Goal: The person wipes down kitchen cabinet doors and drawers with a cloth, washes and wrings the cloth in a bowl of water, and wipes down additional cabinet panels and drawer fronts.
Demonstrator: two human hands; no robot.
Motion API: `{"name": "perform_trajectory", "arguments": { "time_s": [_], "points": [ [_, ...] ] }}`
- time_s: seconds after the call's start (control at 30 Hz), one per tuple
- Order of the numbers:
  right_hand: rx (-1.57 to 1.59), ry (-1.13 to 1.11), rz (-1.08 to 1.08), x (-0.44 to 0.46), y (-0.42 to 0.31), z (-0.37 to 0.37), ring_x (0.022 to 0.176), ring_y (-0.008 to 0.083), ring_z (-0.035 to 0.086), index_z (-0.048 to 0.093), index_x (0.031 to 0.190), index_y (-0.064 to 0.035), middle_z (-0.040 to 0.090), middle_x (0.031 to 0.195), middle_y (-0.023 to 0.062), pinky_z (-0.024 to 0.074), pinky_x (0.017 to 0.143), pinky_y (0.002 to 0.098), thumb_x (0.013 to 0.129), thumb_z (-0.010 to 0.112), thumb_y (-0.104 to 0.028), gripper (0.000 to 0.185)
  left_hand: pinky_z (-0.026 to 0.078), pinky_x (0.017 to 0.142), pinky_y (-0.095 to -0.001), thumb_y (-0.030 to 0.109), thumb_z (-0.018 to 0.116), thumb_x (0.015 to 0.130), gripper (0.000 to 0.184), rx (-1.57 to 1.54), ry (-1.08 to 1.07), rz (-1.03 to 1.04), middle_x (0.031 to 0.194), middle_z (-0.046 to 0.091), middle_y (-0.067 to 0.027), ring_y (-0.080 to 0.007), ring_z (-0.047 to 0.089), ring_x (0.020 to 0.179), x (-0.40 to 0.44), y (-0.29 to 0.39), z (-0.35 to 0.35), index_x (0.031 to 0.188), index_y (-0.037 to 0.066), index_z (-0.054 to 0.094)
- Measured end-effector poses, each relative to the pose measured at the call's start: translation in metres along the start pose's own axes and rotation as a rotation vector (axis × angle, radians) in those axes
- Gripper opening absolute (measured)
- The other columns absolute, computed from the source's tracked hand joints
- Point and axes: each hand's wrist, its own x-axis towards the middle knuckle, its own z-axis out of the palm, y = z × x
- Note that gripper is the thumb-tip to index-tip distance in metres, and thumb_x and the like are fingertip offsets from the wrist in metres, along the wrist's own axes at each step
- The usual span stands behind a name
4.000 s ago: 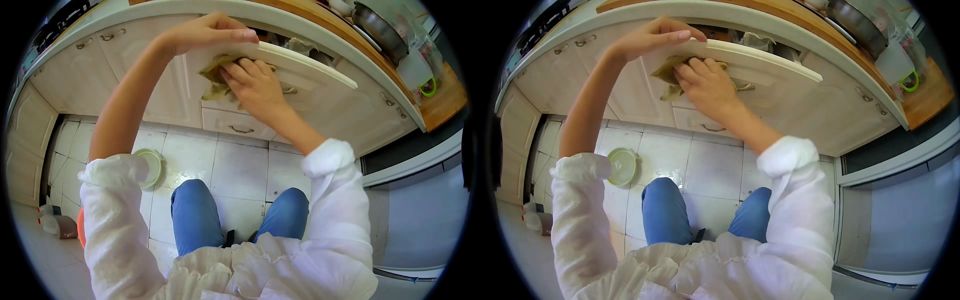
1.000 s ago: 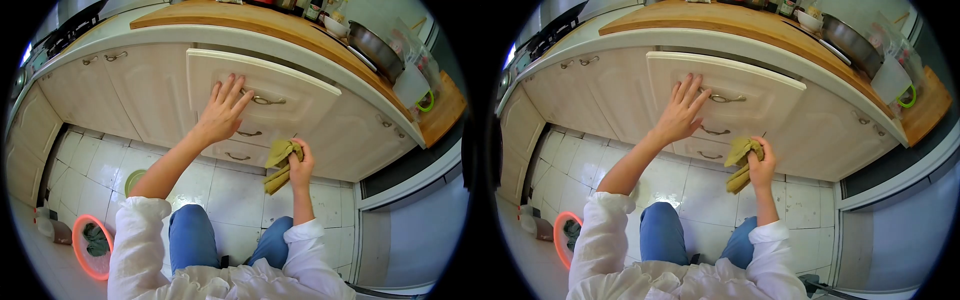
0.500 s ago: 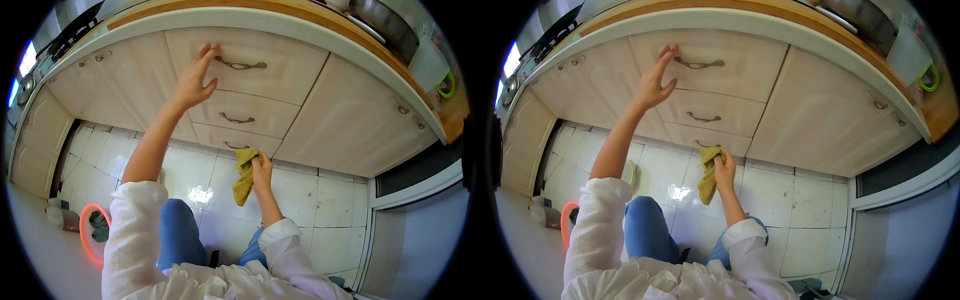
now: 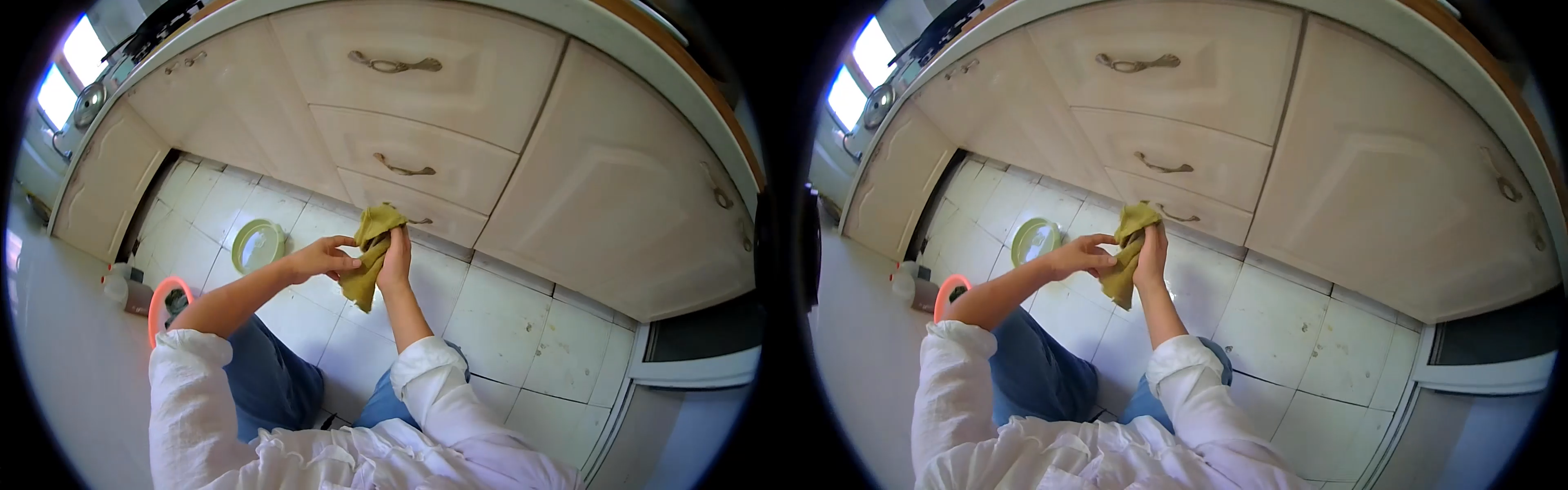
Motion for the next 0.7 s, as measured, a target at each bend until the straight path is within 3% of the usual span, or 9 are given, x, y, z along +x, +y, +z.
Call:
{"name": "perform_trajectory", "arguments": {
  "time_s": [0.07, 0.13, 0.17, 0.23, 0.33, 0.47, 0.5, 0.63, 0.7],
  "points": [
    [-0.155, -0.005, -0.067, 0.005, 0.004, 0.0, 0.104, 0.0168, 0.052, 0.053, 0.117, -0.0042, 0.055, 0.113, 0.006, 0.0425, 0.089, 0.0302, 0.095, 0.044, -0.023, 0.031, 0.049, 0.074, -0.0291, 0.02, 0.069, 0.084, 0.06, 0.058, -0.016, -0.056, 0.103, 0.063, -0.0119, -0.0168, 0.06, 0.092, -0.002, -0.008, -0.008, 0.135, 0.006, 0.041],
    [-0.085, 0.035, -0.032, 0.013, 0.015, 0.003, 0.105, 0.017, 0.052, 0.052, 0.119, -0.0044, 0.055, 0.114, 0.0056, 0.0421, 0.089, 0.0303, 0.095, 0.044, -0.023, 0.032, 0.044, 0.057, -0.0234, 0.022, 0.073, 0.08, 0.05, 0.291, 0.002, -0.001, 0.079, 0.066, -0.0051, -0.0101, 0.059, 0.067, -0.001, -0.011, -0.023, 0.122, 0.003, 0.054],
    [0.021, 0.029, -0.001, 0.016, 0.02, 0.005, 0.105, 0.017, 0.051, 0.052, 0.12, -0.0045, 0.055, 0.115, 0.0055, 0.042, 0.089, 0.0302, 0.095, 0.044, -0.023, 0.032, 0.038, 0.049, -0.0212, 0.02, 0.072, 0.08, 0.032, 0.234, 0.067, 0.039, 0.069, 0.064, -0.0016, -0.0063, 0.054, 0.056, -0.003, -0.016, -0.026, 0.107, 0.004, 0.063],
    [0.156, 0.017, 0.062, 0.021, 0.035, 0.007, 0.105, 0.0166, 0.051, 0.051, 0.121, -0.0041, 0.054, 0.115, 0.0053, 0.0421, 0.089, 0.0305, 0.095, 0.044, -0.025, 0.034, 0.044, 0.056, -0.0221, 0.012, 0.067, 0.083, 0.023, 0.263, 0.086, 0.037, 0.072, 0.063, -0.0001, -0.0067, 0.056, 0.062, -0.006, -0.021, -0.043, 0.105, 0.004, 0.065],
    [-0.224, 0.021, 0.097, 0.019, 0.057, -0.004, 0.099, 0.0156, 0.052, 0.053, 0.114, -0.0008, 0.057, 0.109, 0.0063, 0.0417, 0.087, 0.0292, 0.095, 0.047, -0.023, 0.03, 0.049, 0.065, -0.0231, 0.009, 0.064, 0.084, 0.021, 0.496, 0.153, 0.105, 0.075, 0.064, -0.0003, -0.007, 0.059, 0.07, -0.018, -0.023, -0.071, 0.104, 0.003, 0.065],
    [-0.463, -0.044, 0.173, 0.004, 0.069, -0.004, 0.089, 0.0142, 0.054, 0.056, 0.108, 0.0006, 0.059, 0.097, 0.0061, 0.0441, 0.08, 0.0273, 0.093, 0.054, -0.024, 0.029, 0.049, 0.074, -0.0239, 0.013, 0.06, 0.089, 0.016, 0.251, 0.185, 0.119, 0.082, 0.064, 0.0012, -0.0086, 0.06, 0.078, -0.042, -0.013, -0.111, 0.101, 0.002, 0.064],
    [-0.473, -0.076, 0.216, -0.003, 0.067, 0.007, 0.087, 0.0132, 0.055, 0.056, 0.107, 0.0002, 0.06, 0.095, 0.0055, 0.0444, 0.079, 0.0267, 0.092, 0.056, -0.025, 0.029, 0.049, 0.08, -0.0258, 0.017, 0.055, 0.093, 0.017, 0.146, 0.124, 0.104, 0.094, 0.063, -0.0001, -0.0106, 0.06, 0.086, -0.046, -0.021, -0.124, 0.103, 0.003, 0.06],
    [-0.637, -0.251, 0.382, -0.013, 0.09, 0.009, 0.084, 0.0107, 0.057, 0.055, 0.108, -0.0008, 0.061, 0.092, 0.005, 0.0453, 0.074, 0.0247, 0.089, 0.063, -0.025, 0.032, 0.047, 0.091, -0.0305, 0.021, 0.047, 0.098, 0.017, -0.16, 0.079, 0.142, 0.104, 0.056, -0.0016, -0.0133, 0.056, 0.1, -0.056, -0.057, -0.143, 0.106, 0.008, 0.052],
    [-0.682, -0.29, 0.421, -0.014, 0.102, -0.001, 0.083, 0.01, 0.057, 0.055, 0.109, -0.0016, 0.061, 0.092, 0.005, 0.0466, 0.072, 0.0243, 0.089, 0.063, -0.024, 0.031, 0.048, 0.087, -0.0287, 0.023, 0.048, 0.097, 0.018, -0.244, 0.102, 0.198, 0.105, 0.057, -0.0016, -0.0125, 0.057, 0.098, -0.054, -0.083, -0.151, 0.106, 0.009, 0.052]
  ]
}}
